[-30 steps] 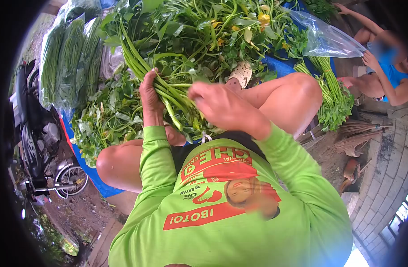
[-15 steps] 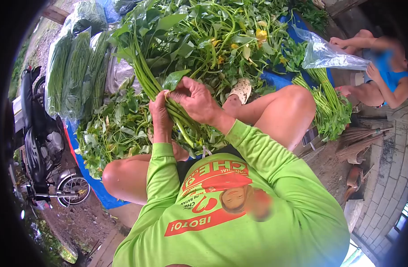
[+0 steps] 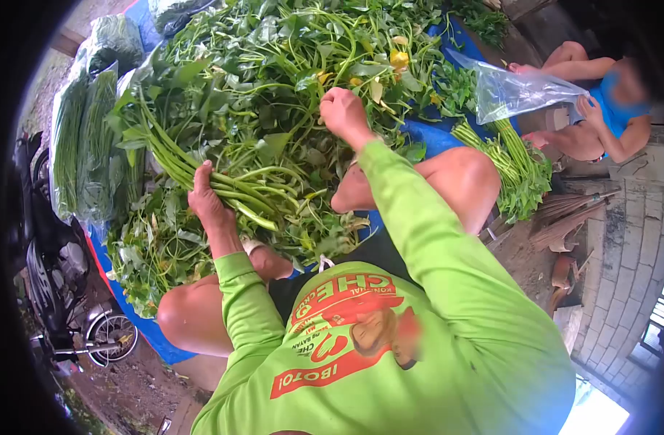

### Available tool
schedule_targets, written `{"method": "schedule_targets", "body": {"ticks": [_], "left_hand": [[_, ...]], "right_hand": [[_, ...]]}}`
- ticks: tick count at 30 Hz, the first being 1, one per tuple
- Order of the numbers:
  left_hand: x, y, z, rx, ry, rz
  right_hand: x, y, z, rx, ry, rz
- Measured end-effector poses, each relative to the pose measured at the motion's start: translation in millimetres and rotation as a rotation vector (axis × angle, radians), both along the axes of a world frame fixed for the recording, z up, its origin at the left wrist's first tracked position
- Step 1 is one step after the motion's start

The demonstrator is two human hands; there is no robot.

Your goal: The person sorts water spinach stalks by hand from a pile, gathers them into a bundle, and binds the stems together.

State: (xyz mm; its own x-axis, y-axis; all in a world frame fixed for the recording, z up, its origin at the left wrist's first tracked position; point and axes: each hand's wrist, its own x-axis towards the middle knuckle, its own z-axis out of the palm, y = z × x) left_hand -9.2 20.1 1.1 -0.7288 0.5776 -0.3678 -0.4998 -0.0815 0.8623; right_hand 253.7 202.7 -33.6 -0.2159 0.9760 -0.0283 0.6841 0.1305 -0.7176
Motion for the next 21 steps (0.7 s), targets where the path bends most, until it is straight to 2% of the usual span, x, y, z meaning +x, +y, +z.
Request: {"method": "schedule_targets", "body": {"ticks": [1, 3, 5, 6, 7, 9, 12, 15, 16, 17, 19, 21], "left_hand": [[-0.6, -0.4, -0.5, -0.014, 0.002, 0.006], [-1.2, 0.0, 1.6, -0.015, 0.010, -0.029], [-2.4, -4.6, 3.7, -0.032, 0.007, -0.066], [-1.0, -4.6, 8.5, -0.050, 0.011, -0.081], [0.2, -3.6, 9.1, -0.057, 0.018, -0.075], [1.4, -0.9, 7.9, -0.071, 0.026, -0.055], [-3.2, -0.7, 1.8, -0.075, -0.003, -0.083], [-0.8, 4.0, 3.0, -0.051, -0.035, -0.094], [0.5, 4.5, 4.7, -0.055, -0.039, -0.097], [2.0, 4.2, 6.8, -0.058, -0.043, -0.102], [3.9, 4.0, 10.1, -0.050, -0.074, -0.114], [2.4, 1.1, 6.9, -0.035, -0.090, -0.133]], "right_hand": [[-4.9, 16.0, -27.3, -0.008, -0.084, -0.021], [-28.5, 25.1, -31.0, -0.800, 0.053, -0.094], [-42.6, 15.1, -51.6, -0.915, 0.104, -0.167], [-48.6, 14.3, -73.3, -0.802, 0.196, -0.309], [-55.6, 9.9, -71.1, -0.681, 0.323, -0.467], [-67.2, 11.4, -84.0, -0.351, 0.226, -0.488], [-65.7, 4.9, -73.0, -0.316, 0.344, -0.477], [-54.9, 14.9, -69.0, -0.308, 0.603, -0.364], [-54.0, 17.2, -61.6, -0.243, 0.605, -0.304], [-49.6, 22.1, -52.4, -0.294, 0.600, -0.227], [-42.8, 36.1, -2.1, -0.389, 0.587, -0.071], [-31.0, 60.0, 34.3, -0.481, 0.739, 0.057]]}}
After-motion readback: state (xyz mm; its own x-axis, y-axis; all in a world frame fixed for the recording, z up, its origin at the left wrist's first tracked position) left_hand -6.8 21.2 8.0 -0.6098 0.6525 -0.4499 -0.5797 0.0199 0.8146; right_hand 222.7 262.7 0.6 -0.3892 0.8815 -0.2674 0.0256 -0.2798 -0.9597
